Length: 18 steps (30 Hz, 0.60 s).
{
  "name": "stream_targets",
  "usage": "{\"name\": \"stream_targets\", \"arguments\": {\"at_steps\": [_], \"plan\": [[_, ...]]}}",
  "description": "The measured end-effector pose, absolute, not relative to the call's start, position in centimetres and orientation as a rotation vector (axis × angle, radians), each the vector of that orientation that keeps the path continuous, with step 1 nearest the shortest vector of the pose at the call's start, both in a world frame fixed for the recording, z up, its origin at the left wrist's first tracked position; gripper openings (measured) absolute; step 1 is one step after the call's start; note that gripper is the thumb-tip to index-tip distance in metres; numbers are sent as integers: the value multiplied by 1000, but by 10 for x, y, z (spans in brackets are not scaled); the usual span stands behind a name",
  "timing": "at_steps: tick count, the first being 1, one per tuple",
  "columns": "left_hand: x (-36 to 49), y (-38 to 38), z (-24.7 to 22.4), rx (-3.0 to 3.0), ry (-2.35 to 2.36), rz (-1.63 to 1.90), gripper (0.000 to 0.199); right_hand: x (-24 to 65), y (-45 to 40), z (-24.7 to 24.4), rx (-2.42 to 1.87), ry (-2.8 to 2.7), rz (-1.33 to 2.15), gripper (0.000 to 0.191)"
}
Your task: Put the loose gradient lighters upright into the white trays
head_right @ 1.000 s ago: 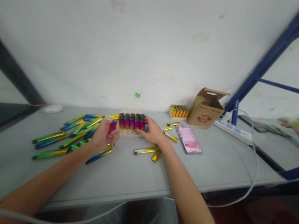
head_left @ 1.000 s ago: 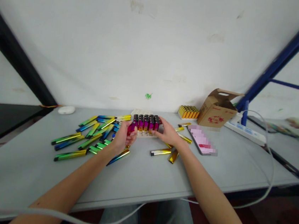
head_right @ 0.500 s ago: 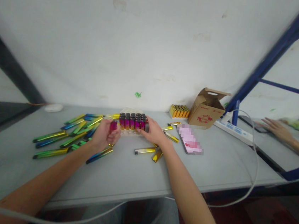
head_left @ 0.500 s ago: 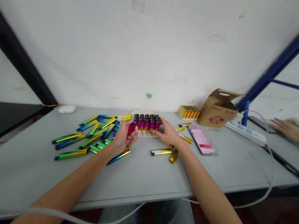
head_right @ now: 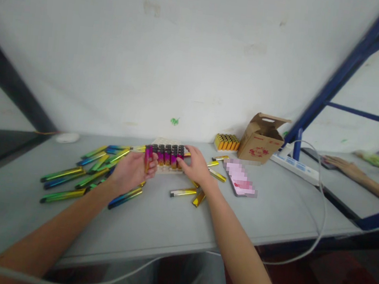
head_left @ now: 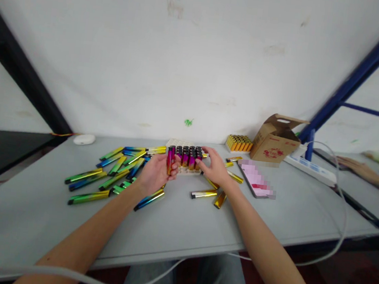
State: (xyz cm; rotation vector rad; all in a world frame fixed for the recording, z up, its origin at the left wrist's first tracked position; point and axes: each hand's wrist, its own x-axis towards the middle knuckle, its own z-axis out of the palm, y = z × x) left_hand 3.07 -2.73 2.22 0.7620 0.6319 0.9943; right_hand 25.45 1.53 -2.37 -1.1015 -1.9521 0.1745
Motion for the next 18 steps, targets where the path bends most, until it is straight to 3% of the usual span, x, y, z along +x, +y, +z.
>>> {"name": "stream_targets", "arguments": {"at_steps": [9, 18], "plan": [[37, -30, 15, 972, 720, 1034, 13, 245, 0, -5, -994, -1789, 52, 25], [42, -24, -6, 1313, 845, 979, 43, 231, -8, -2, -832, -1893, 106, 23]]}}
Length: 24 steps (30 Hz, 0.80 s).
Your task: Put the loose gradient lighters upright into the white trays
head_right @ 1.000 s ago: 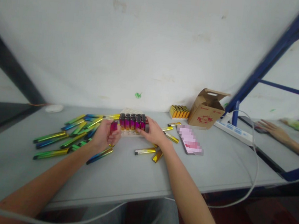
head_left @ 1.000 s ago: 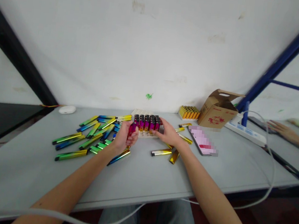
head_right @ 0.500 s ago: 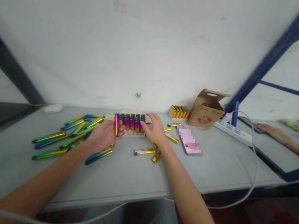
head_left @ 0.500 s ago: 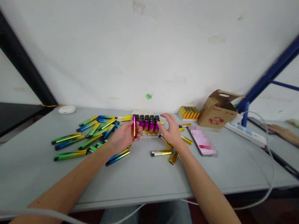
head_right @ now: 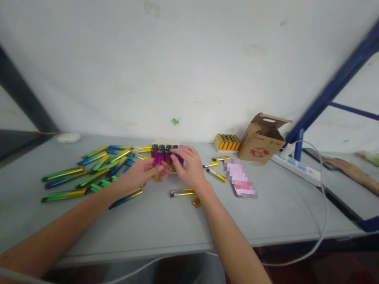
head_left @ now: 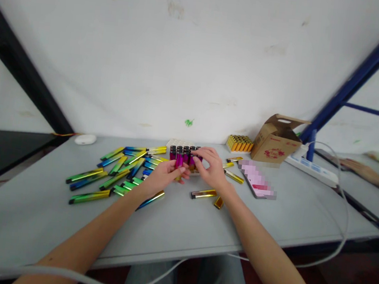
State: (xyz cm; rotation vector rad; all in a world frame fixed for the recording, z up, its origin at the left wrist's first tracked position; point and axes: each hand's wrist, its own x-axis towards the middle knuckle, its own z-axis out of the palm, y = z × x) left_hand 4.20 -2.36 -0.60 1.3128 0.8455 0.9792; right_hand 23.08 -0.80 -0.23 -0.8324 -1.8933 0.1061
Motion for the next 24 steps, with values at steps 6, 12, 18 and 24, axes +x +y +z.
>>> {"name": "stream_targets", "arguments": {"at_steps": [6, 12, 18, 24], "plan": [[42, -23, -8, 1440, 864, 903, 44, 217, -14, -4, -823, -1891, 161, 20], [41, -21, -10, 1494, 875, 925, 45, 211, -17, -2, -803, -1799, 358, 17], [40, -22, -6, 1526, 931, 987, 45, 209, -17, -3, -822, -1675, 504, 18], [28, -24, 8, 1705, 1109, 1070, 30, 216, -10, -6, -892, -1643, 429, 22]]}}
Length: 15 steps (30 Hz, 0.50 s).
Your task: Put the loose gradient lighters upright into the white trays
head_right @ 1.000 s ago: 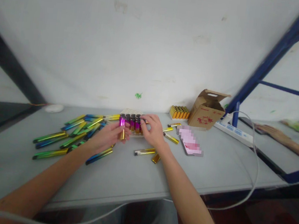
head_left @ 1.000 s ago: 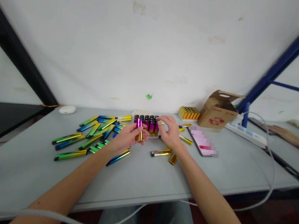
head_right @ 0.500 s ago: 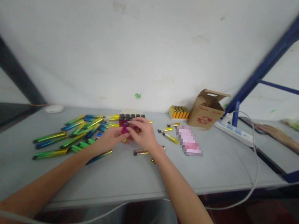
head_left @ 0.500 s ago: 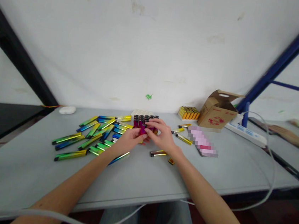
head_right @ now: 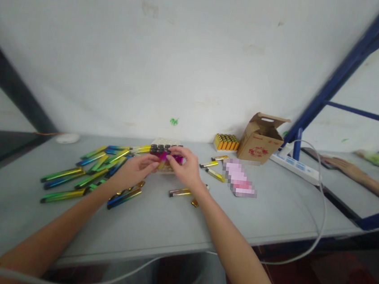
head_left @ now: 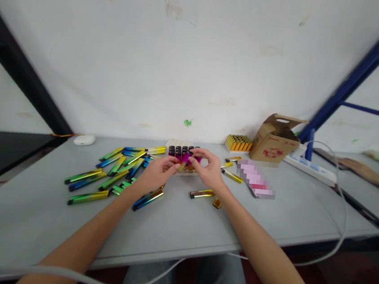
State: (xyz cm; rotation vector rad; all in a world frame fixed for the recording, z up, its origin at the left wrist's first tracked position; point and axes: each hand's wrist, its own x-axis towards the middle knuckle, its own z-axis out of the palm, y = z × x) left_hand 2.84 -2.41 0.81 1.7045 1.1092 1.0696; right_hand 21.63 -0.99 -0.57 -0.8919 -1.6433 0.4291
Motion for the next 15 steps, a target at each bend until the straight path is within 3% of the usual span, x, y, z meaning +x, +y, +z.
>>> {"name": "stream_targets", "arguments": {"at_steps": [8, 15], "plan": [[16, -18, 3, 2097, 1368, 1080, 11, 217, -9, -13, -895, -1929, 126, 15], [8, -15, 7, 2333, 1741, 759, 19, 219, -7, -17, -922, -1932, 108, 19]]}}
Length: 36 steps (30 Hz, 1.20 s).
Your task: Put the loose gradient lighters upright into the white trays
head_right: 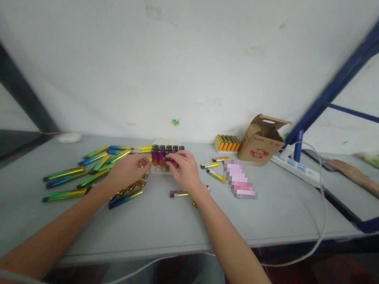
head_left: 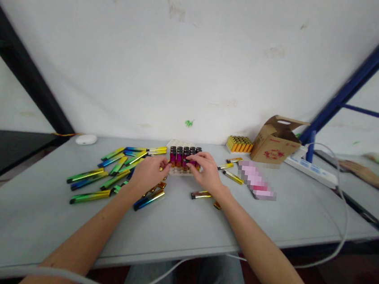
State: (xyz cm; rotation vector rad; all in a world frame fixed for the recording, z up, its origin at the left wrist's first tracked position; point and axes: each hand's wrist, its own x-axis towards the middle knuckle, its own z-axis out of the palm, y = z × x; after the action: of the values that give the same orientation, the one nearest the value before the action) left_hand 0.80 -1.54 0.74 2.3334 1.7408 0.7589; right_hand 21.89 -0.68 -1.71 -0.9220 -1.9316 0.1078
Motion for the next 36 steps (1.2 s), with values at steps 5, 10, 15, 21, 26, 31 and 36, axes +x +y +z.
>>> {"name": "stream_targets", "arguments": {"at_steps": [5, 10, 15, 21, 26, 31, 36], "plan": [[2, -7, -4, 2492, 1758, 819, 28, 220, -6, -17, -905, -1933, 45, 18], [1, -1, -18, 2557, 1705, 818, 40, 221, -4, -17, -1003, -1877, -84, 16], [2, 0, -24, 2557, 1629, 812, 34, 223, -4, -17, -1040, -1920, -75, 22], [2, 2, -28, 2582, 1596, 722, 34, 231, -2, -13, -1048, -1902, -6, 33], [1, 4, -29, 2672, 1662, 591, 35, 257, 13, -13, -1208, -1808, -54, 34], [2, 4, -27, 2739, 1557, 606, 28, 280, 26, -26, -1489, -2031, 9, 36], [2, 4, -28, 2707, 1484, 693, 25, 287, 31, -33, -1555, -2180, 42, 42]]}}
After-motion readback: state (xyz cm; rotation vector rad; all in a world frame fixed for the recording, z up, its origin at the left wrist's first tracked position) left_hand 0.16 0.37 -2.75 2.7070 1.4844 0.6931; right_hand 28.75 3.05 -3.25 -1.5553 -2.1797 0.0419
